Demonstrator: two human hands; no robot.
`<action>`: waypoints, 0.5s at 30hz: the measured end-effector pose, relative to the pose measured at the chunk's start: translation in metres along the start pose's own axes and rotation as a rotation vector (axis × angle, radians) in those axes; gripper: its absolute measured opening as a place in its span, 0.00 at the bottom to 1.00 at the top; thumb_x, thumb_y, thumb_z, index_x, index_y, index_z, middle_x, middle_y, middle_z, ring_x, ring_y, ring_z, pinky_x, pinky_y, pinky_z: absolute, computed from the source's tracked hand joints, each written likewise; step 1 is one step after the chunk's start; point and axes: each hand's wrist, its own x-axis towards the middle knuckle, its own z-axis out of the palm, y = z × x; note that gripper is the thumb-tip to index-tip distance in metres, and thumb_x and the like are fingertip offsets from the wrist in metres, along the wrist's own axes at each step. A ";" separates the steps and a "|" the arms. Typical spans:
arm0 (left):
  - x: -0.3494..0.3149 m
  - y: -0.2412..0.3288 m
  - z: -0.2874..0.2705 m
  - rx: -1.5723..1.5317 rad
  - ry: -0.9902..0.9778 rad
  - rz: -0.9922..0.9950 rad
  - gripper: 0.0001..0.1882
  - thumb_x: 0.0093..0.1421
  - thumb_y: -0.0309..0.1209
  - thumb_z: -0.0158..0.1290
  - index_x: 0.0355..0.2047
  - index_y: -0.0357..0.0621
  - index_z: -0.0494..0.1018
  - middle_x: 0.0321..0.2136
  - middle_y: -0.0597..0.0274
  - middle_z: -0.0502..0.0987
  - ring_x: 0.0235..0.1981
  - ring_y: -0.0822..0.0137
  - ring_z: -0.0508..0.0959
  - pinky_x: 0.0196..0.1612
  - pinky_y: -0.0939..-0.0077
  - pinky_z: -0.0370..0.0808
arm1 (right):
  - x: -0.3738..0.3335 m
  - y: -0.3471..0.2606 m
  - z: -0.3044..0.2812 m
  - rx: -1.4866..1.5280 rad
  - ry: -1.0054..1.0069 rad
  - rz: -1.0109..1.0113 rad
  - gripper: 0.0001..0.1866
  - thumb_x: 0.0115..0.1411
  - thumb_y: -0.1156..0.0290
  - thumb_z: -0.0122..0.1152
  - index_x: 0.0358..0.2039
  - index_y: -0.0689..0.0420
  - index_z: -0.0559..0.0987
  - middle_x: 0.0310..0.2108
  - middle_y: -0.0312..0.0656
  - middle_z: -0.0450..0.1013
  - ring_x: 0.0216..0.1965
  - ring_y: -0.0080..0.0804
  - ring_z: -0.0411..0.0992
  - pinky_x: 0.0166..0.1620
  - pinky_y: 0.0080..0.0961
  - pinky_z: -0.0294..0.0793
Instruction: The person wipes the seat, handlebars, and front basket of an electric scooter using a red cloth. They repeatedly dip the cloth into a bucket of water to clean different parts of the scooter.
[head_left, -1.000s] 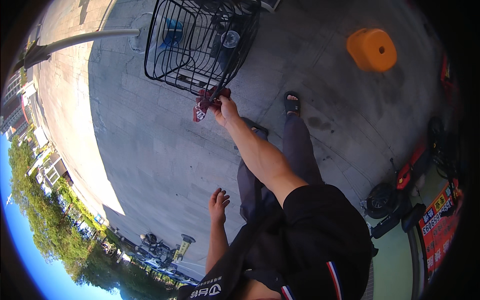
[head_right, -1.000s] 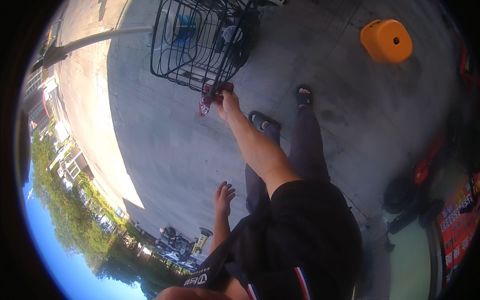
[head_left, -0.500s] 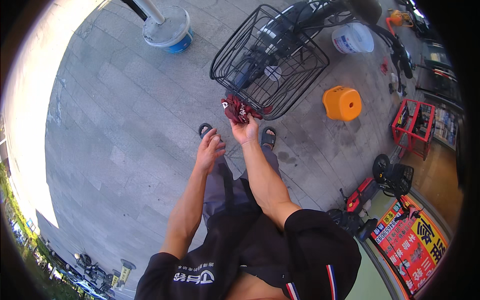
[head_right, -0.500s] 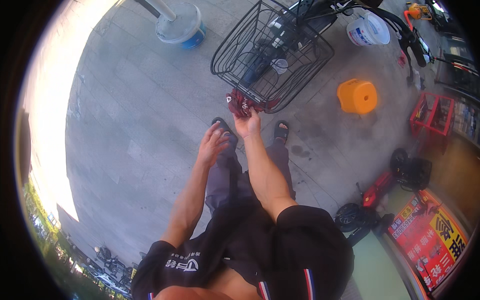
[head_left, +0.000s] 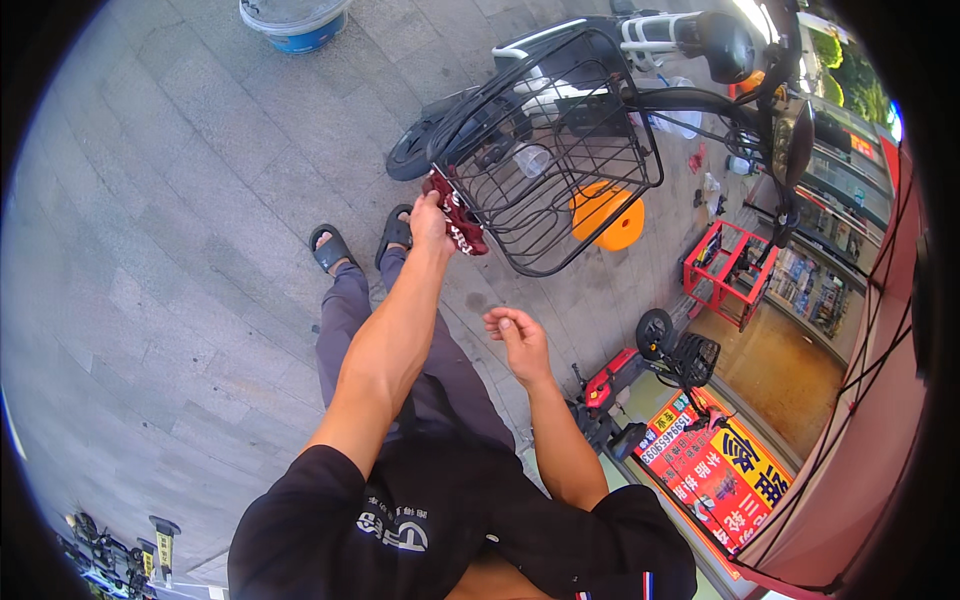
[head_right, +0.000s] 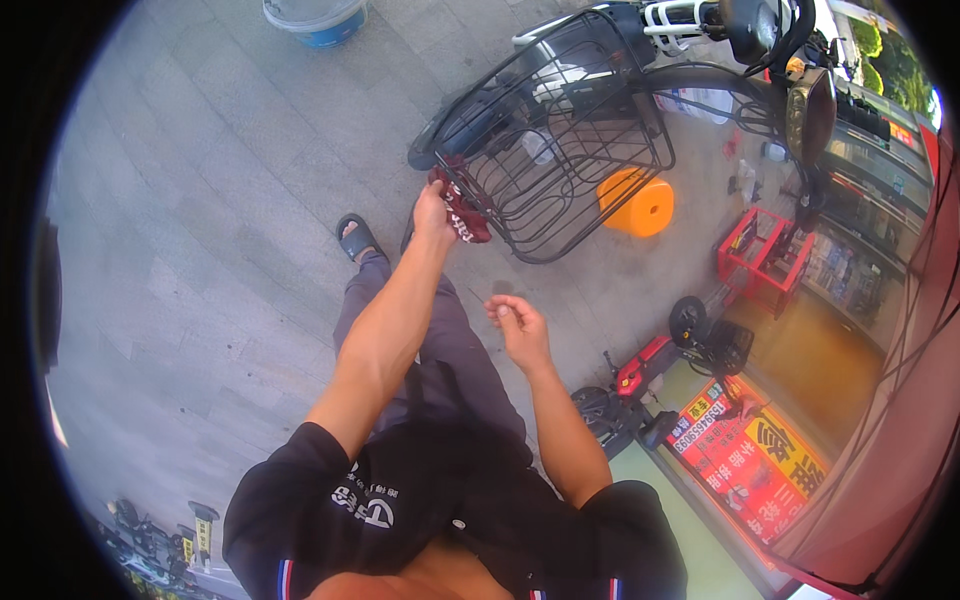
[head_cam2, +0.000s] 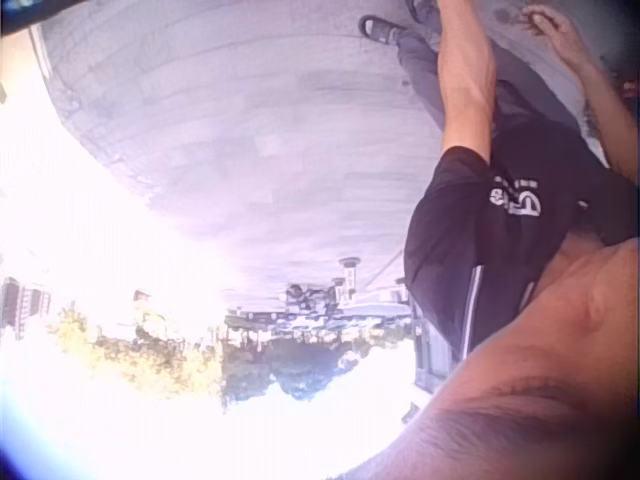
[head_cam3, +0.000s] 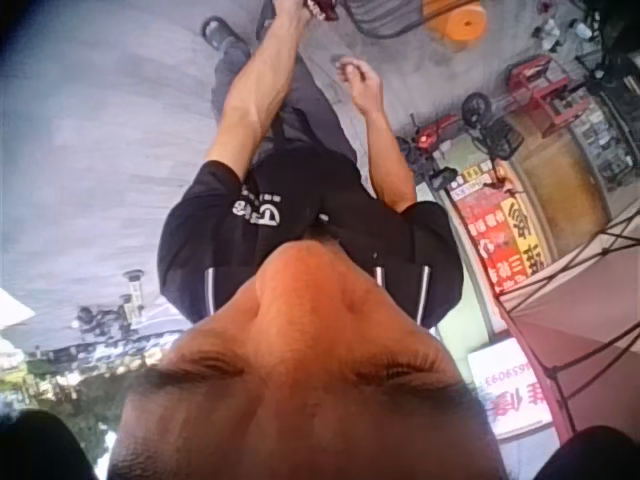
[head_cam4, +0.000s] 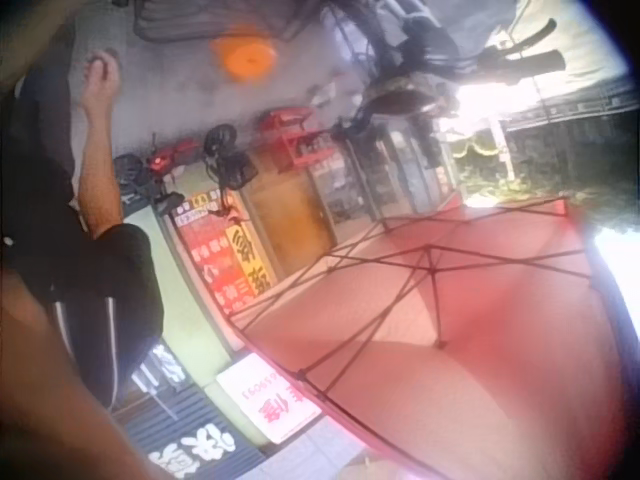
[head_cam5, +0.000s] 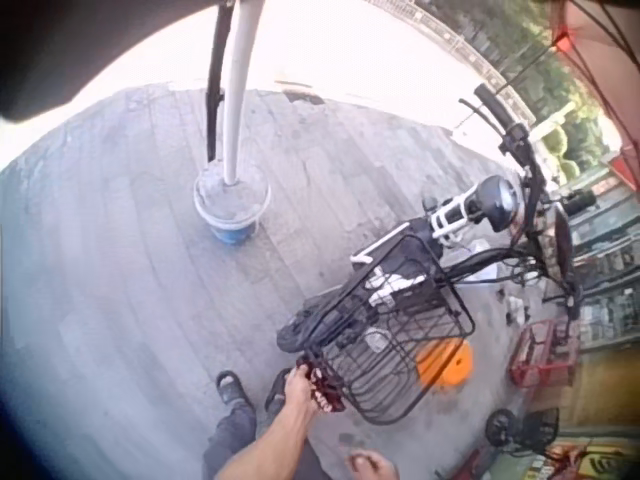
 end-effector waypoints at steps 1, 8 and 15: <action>0.009 0.014 0.006 -0.023 -0.006 0.035 0.10 0.69 0.29 0.38 0.44 0.42 0.67 0.35 0.57 0.77 0.34 0.59 0.80 0.38 0.56 0.80 | -0.005 -0.011 -0.017 0.032 0.040 0.044 0.11 0.69 0.70 0.51 0.45 0.62 0.77 0.40 0.39 0.77 0.38 0.20 0.73 0.42 0.19 0.74; 0.035 0.104 0.056 0.505 -0.315 0.168 0.16 0.65 0.26 0.47 0.52 0.39 0.72 0.38 0.60 0.80 0.35 0.71 0.78 0.38 0.75 0.77 | 0.036 -0.061 -0.073 -0.099 0.090 -0.231 0.09 0.69 0.70 0.52 0.42 0.62 0.76 0.38 0.38 0.77 0.37 0.20 0.73 0.42 0.18 0.74; 0.031 0.027 0.016 0.079 -0.128 0.225 0.15 0.69 0.32 0.43 0.52 0.39 0.68 0.42 0.61 0.77 0.35 0.69 0.78 0.40 0.70 0.78 | 0.056 -0.088 -0.067 -0.136 -0.033 -0.332 0.08 0.68 0.72 0.52 0.42 0.62 0.76 0.38 0.37 0.76 0.37 0.20 0.72 0.42 0.17 0.73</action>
